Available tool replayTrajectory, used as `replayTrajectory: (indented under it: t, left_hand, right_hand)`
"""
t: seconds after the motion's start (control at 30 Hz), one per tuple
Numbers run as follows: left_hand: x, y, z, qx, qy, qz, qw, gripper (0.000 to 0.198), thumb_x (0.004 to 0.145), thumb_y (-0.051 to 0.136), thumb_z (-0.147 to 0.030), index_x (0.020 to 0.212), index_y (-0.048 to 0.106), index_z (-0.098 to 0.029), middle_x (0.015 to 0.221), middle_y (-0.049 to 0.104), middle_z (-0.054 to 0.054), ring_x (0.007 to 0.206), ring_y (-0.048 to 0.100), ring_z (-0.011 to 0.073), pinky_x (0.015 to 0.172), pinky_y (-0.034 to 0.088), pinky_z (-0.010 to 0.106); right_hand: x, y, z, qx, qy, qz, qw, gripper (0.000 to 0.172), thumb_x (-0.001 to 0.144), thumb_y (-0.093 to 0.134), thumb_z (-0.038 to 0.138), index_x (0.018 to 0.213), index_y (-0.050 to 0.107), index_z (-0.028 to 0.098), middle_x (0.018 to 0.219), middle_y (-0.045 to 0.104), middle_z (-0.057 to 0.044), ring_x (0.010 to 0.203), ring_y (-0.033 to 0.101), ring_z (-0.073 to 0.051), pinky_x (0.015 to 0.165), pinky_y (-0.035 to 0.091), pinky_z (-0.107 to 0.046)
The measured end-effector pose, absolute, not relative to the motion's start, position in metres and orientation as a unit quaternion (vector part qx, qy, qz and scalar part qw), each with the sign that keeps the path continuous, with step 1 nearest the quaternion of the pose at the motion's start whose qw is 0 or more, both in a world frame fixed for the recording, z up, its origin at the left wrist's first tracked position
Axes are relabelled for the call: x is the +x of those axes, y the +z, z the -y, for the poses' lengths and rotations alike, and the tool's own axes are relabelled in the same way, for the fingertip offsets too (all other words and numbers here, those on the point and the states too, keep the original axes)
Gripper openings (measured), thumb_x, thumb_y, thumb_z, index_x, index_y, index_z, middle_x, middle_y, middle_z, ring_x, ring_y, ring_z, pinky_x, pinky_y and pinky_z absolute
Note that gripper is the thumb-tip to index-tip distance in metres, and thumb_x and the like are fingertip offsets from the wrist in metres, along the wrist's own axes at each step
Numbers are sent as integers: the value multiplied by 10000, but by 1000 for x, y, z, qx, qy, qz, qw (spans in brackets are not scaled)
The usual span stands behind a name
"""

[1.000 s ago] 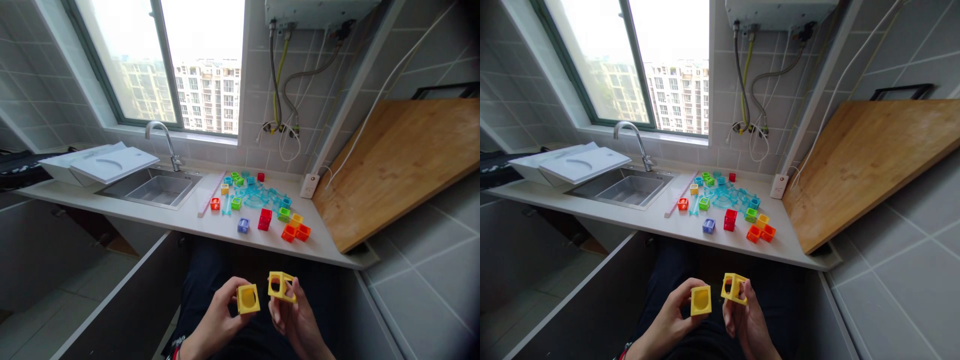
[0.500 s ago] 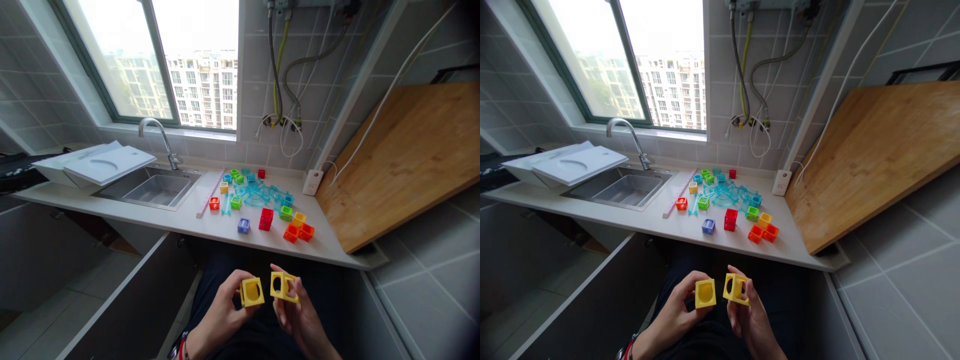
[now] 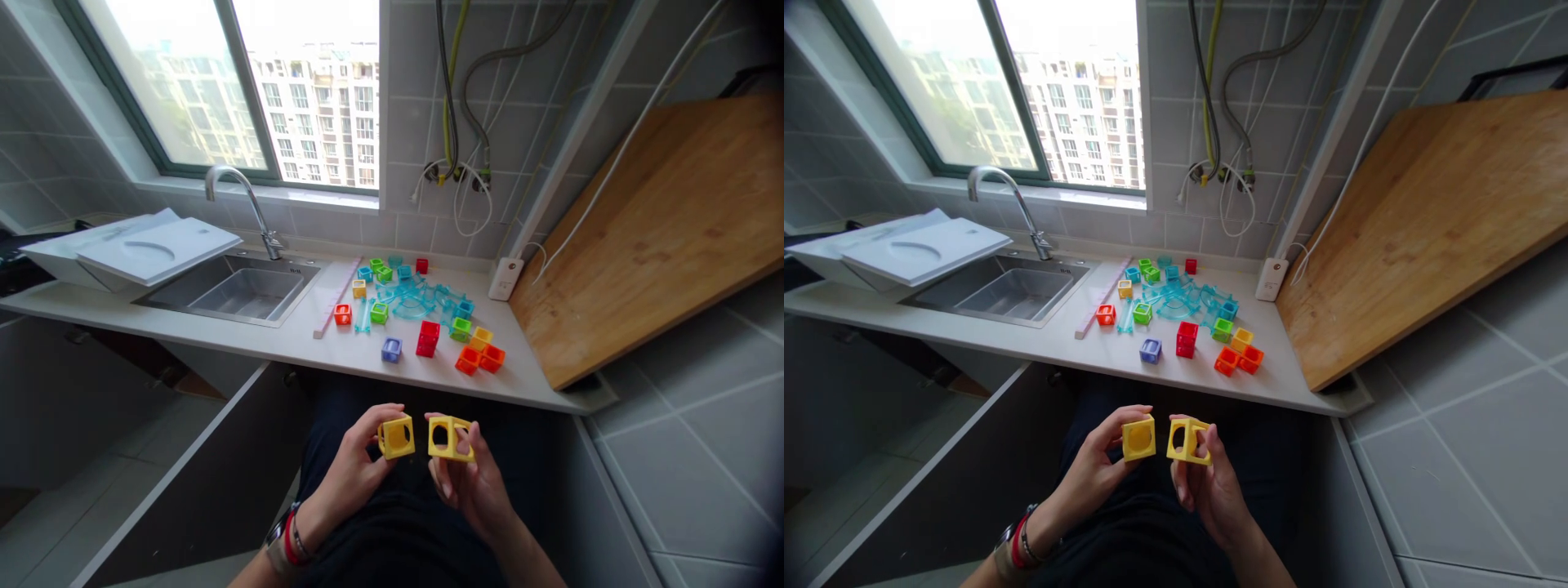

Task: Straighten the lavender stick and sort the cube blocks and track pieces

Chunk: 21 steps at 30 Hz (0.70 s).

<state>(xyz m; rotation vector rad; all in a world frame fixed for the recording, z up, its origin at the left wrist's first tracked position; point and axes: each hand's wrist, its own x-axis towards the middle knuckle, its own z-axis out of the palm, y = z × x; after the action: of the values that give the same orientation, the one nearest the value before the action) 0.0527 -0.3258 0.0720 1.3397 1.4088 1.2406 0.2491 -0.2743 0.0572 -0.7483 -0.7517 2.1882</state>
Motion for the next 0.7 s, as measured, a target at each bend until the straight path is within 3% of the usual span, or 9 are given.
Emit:
replayTrajectory:
  t: [0.1, 0.23, 0.33, 0.57, 0.7]
  left_hand:
    - [53, 71, 328, 525, 495, -561, 406, 307, 855, 727, -254, 1159, 702, -216, 1421, 600, 139, 1238, 618, 309, 965, 554, 378]
    - [53, 65, 329, 554, 486, -590, 328, 437, 827, 725, -180, 1256, 677, -247, 1316, 675, 110, 1157, 663, 276, 952, 566, 378]
    - [53, 64, 328, 588, 476, -595, 272, 374, 823, 705, -150, 1179, 721, -265, 1308, 677, 89, 1133, 670, 265, 962, 570, 379]
    - [55, 61, 329, 610, 446, -602, 259, 420, 800, 662, -92, 1164, 725, -293, 1298, 656, 68, 1118, 674, 247, 977, 569, 358]
    - [57, 61, 330, 620, 421, -614, 248, 445, 790, 660, -75, 1174, 713, -292, 1269, 634, 74, 1083, 671, 241, 944, 563, 337]
  right_hand:
    - [248, 56, 275, -298, 817, 337, 361, 738, 905, 488, 763, 1292, 587, 142, 482, 539, 29, 390, 392, -98, 387, 297, -180]
    - [250, 53, 272, -339, 736, 457, 367, 660, 881, 606, 698, 1261, 588, 158, 563, 554, 32, 427, 460, -93, 389, 314, -165]
    - [251, 53, 269, -364, 686, 509, 371, 598, 861, 661, 662, 1211, 613, 180, 633, 568, 31, 428, 459, -79, 376, 302, -161]
    - [248, 52, 269, -368, 647, 571, 347, 510, 830, 753, 538, 1199, 644, 204, 772, 661, -11, 528, 518, -114, 439, 409, -201]
    - [245, 50, 268, -370, 632, 594, 334, 496, 851, 728, 551, 1196, 632, 209, 786, 666, -9, 532, 530, -112, 461, 420, -204]
